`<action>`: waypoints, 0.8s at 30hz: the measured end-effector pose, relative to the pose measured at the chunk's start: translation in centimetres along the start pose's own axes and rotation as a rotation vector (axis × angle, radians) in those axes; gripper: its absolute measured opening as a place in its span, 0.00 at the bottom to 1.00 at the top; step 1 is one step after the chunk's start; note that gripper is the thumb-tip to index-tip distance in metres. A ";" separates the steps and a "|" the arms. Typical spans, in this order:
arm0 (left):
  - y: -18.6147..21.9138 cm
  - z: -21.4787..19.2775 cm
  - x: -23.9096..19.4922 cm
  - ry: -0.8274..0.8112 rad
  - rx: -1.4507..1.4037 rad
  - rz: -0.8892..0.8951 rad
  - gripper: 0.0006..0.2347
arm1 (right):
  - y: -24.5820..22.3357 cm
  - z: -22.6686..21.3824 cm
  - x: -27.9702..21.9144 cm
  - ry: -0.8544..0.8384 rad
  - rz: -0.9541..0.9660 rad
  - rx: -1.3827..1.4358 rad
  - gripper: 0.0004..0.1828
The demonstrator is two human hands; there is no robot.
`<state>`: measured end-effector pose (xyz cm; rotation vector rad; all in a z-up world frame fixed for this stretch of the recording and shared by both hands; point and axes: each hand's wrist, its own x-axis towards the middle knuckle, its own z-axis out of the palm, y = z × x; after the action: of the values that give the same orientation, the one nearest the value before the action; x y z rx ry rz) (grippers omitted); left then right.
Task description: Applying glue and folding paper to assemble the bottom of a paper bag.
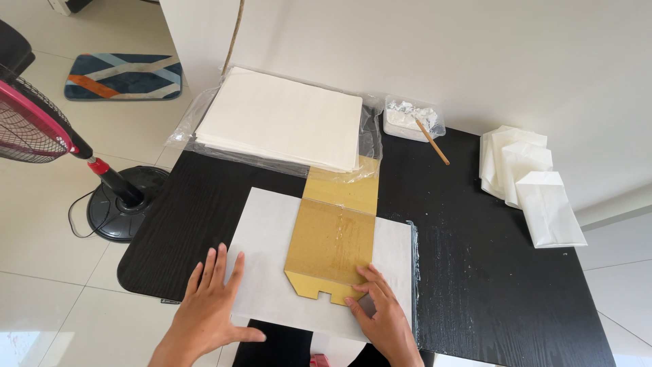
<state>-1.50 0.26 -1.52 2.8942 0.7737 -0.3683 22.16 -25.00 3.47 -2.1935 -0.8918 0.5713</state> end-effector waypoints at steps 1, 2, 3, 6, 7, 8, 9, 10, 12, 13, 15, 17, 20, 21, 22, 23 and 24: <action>-0.4 0.3 0.0 -0.002 -0.001 -0.004 0.77 | 0.2 0.1 0.0 -0.005 -0.001 0.000 0.12; -0.8 0.6 -0.1 0.019 -0.031 -0.007 0.68 | 0.5 0.2 0.1 -0.006 -0.002 -0.028 0.14; -1.2 0.9 -0.1 0.039 -0.061 -0.011 0.58 | 0.7 0.2 0.2 -0.008 -0.003 -0.057 0.17; -2.0 1.1 -0.2 0.089 -0.103 0.052 0.52 | 0.8 0.0 0.3 -0.002 -0.044 -0.060 0.20; -1.7 0.3 -0.3 0.088 -0.105 0.054 0.52 | 0.9 0.1 0.2 -0.001 -0.043 -0.061 0.20; -1.5 -0.6 -0.4 0.078 -0.214 0.001 0.52 | 1.1 0.1 0.2 0.011 -0.054 -0.056 0.19; -1.3 -1.5 -0.6 0.067 -0.323 -0.051 0.54 | 1.1 0.2 0.3 0.024 -0.065 -0.050 0.19; -0.9 -2.7 -0.7 0.070 -0.321 -0.049 0.54 | 1.3 0.2 0.3 0.027 -0.067 -0.049 0.19; 0.0 -4.9 -1.0 0.129 -0.659 -0.178 0.50 | 1.7 0.3 0.4 0.038 -0.117 -0.063 0.20; 0.6 -5.7 -0.9 0.129 -0.658 -0.177 0.50 | 1.3 -0.2 0.3 0.039 -0.117 -0.062 0.20; 1.8 -7.5 -0.9 0.007 -0.885 -0.346 0.46 | 0.5 -1.0 0.0 -0.059 -0.025 -0.026 0.31; 3.0 -9.3 -1.3 -0.010 -1.073 -0.397 0.45 | 0.8 -0.9 -0.2 -0.058 -0.027 0.007 0.28; 3.9 -10.8 -0.4 -0.014 -1.338 -0.435 0.41 | 0.3 -1.0 0.4 -0.039 -0.051 0.051 0.22; 4.3 -10.7 -0.3 -0.027 -1.419 -0.438 0.38 | 0.1 -1.1 0.2 -0.042 -0.050 0.060 0.20; 4.6 -11.1 0.1 -0.022 -1.418 -0.435 0.38 | 0.4 -1.0 0.3 -0.039 -0.054 0.061 0.20; 5.0 -11.5 0.5 -0.040 -1.519 -0.463 0.38 | 0.6 -1.0 0.6 -0.036 -0.041 0.072 0.19; 5.6 -11.6 0.6 -0.071 -1.623 -0.498 0.37 | 1.1 -0.9 0.2 -0.040 -0.018 0.082 0.18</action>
<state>4.12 -2.17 9.84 1.1718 1.0329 0.1325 23.31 -25.78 3.23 -2.1057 -0.8926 0.6343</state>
